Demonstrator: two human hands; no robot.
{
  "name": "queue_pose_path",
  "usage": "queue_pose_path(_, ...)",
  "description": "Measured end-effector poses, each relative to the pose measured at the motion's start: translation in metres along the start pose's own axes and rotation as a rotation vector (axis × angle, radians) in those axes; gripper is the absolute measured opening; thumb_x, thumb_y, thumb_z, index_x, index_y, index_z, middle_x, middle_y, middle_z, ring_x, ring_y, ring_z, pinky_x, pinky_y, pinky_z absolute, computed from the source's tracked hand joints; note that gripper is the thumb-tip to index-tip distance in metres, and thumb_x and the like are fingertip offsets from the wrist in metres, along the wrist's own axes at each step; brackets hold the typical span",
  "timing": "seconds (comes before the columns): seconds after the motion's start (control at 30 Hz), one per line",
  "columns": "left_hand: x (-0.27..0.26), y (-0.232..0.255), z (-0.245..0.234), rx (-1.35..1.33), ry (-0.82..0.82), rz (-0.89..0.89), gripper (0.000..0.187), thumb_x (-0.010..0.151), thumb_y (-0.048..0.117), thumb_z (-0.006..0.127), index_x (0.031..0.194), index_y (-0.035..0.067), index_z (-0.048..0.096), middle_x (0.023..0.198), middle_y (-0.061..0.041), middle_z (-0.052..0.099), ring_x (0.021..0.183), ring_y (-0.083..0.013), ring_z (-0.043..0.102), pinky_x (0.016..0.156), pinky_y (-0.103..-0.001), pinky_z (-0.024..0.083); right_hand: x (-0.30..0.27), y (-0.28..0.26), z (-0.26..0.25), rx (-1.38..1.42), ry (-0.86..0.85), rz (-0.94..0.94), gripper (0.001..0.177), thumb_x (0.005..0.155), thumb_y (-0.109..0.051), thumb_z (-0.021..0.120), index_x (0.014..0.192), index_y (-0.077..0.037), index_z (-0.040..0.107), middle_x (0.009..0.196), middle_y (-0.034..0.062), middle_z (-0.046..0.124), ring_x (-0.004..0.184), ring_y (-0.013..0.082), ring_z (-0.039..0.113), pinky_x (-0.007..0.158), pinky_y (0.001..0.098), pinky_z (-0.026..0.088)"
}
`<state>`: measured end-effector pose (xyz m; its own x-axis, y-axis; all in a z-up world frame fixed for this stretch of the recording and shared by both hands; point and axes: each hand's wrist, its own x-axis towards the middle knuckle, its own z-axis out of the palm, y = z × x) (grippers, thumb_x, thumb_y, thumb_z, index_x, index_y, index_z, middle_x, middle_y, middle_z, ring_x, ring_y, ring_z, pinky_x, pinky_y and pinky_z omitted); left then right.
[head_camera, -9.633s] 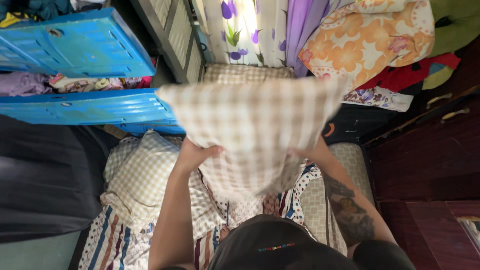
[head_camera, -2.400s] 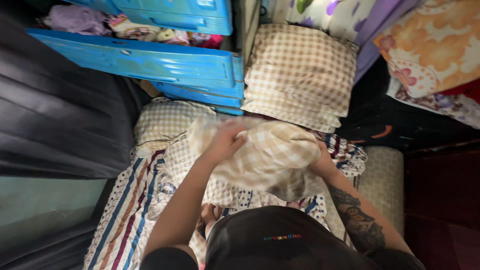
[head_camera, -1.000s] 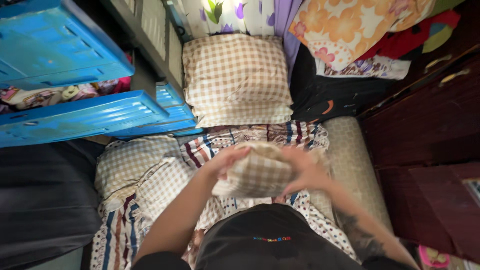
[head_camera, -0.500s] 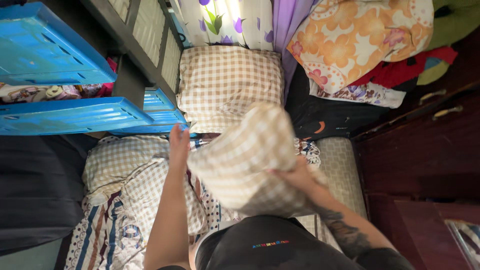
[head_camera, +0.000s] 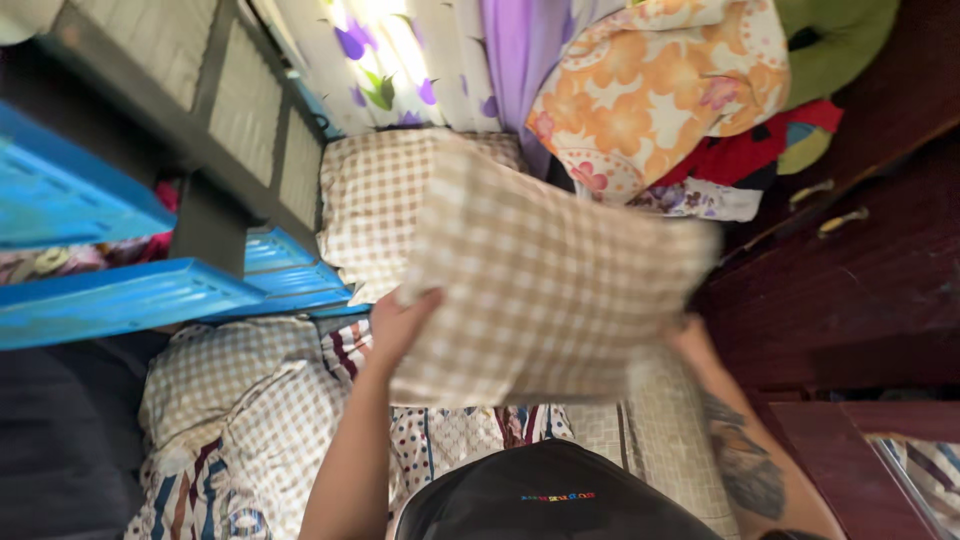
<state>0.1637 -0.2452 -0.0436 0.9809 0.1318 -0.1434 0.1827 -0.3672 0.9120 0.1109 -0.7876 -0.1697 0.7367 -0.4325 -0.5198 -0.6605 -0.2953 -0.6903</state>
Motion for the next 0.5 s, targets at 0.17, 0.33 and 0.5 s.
queue_pose_path(0.17, -0.001, 0.074, 0.112, 0.482, -0.152, 0.143, 0.036, 0.084, 0.046, 0.068, 0.090, 0.012, 0.078, 0.082, -0.013, 0.077, 0.078, -0.0277, 0.075, 0.076, -0.043, 0.057, -0.006, 0.026, 0.078, -0.067, -0.386, -0.403, 0.046, 0.092, -0.039, 0.069, 0.121, -0.005, 0.074, 0.119, 0.0087, 0.075, 0.106, 0.0184, 0.068, 0.093, 0.0329, 0.053)
queue_pose_path(0.33, -0.030, 0.106, 0.149, 0.666, -0.150, 0.475, 0.035, 0.079, 0.042, 0.073, 0.089, 0.008, 0.076, 0.083, -0.017, 0.073, 0.080, -0.0340, 0.072, 0.075, -0.046, 0.057, -0.014, 0.030, 0.114, -0.035, -0.478, -0.003, 0.054, 0.092, -0.047, 0.066, 0.132, -0.012, 0.070, 0.123, 0.0087, 0.072, 0.099, 0.0206, 0.060, 0.087, 0.0389, 0.049)
queue_pose_path(0.5, -0.038, 0.172, 0.037, 0.307, -0.077, 0.155, 0.041, 0.074, 0.048, 0.075, 0.099, 0.016, 0.080, 0.083, -0.012, 0.078, 0.075, -0.0284, 0.077, 0.072, -0.042, 0.059, -0.002, 0.016, 0.132, 0.271, -0.326, 0.156, 0.071, 0.097, -0.064, 0.050, 0.155, -0.025, 0.039, 0.136, -0.0089, 0.048, 0.107, 0.0148, 0.053, 0.084, 0.0436, 0.042)
